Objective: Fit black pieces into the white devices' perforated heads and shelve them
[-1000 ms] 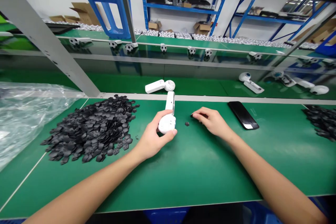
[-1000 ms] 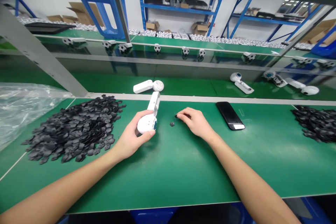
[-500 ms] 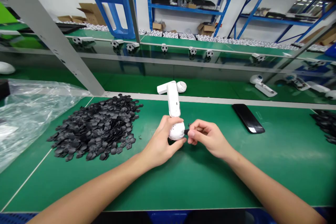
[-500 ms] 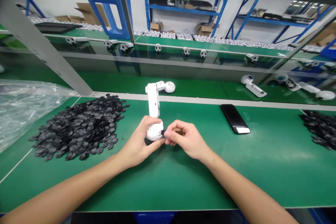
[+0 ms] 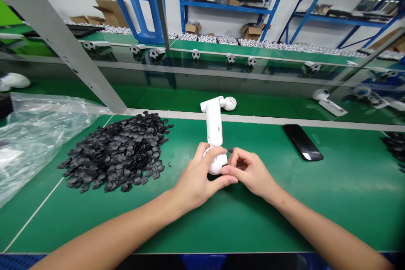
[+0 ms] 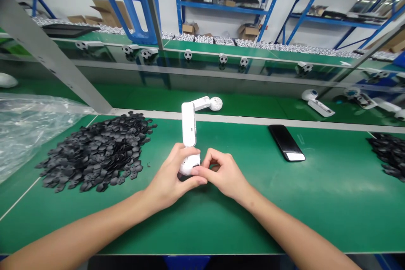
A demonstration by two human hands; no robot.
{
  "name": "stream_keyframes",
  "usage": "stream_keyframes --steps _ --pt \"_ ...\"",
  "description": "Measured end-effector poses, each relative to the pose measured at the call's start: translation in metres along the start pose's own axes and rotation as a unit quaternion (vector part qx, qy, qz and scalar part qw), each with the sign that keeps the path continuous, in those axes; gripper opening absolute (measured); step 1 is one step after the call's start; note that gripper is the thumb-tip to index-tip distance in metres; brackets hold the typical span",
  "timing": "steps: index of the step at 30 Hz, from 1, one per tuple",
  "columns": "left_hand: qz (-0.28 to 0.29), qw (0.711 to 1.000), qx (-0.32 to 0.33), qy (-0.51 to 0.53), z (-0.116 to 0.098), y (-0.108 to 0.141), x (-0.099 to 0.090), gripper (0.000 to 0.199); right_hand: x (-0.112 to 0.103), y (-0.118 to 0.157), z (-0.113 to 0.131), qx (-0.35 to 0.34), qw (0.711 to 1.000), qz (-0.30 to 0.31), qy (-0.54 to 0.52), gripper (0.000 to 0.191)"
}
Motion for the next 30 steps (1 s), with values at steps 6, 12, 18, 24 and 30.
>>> stream_keyframes --steps 6,12,18,24,30 --pt "-0.017 0.999 0.039 -0.013 -0.006 0.006 -0.001 0.045 0.003 0.001 -0.004 -0.015 1.000 0.008 -0.002 0.037" --pt "-0.013 0.995 0.084 -0.059 -0.010 0.008 -0.004 0.041 0.010 0.002 -0.008 -0.004 0.999 0.025 -0.031 0.035" --pt "0.013 0.993 0.106 -0.049 -0.013 0.002 -0.005 0.036 0.009 0.000 -0.009 0.029 0.996 0.062 -0.059 0.040" --pt "0.006 0.995 0.087 0.053 -0.005 -0.006 -0.015 0.033 -0.034 -0.016 0.000 -0.051 0.994 0.070 0.067 0.048" --pt "-0.023 0.994 0.005 0.109 0.009 -0.018 -0.039 0.033 -0.067 -0.031 -0.015 -0.065 0.935 0.023 0.349 0.031"
Point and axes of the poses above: each hand's wrist, its own y-axis away from the middle knuckle, its own x-axis out of the palm, z = x × y, the point moved 5 cm from there along -y, towards the middle knuckle, and after that the axes turned 9 degrees about y, right-handed, at the moved point
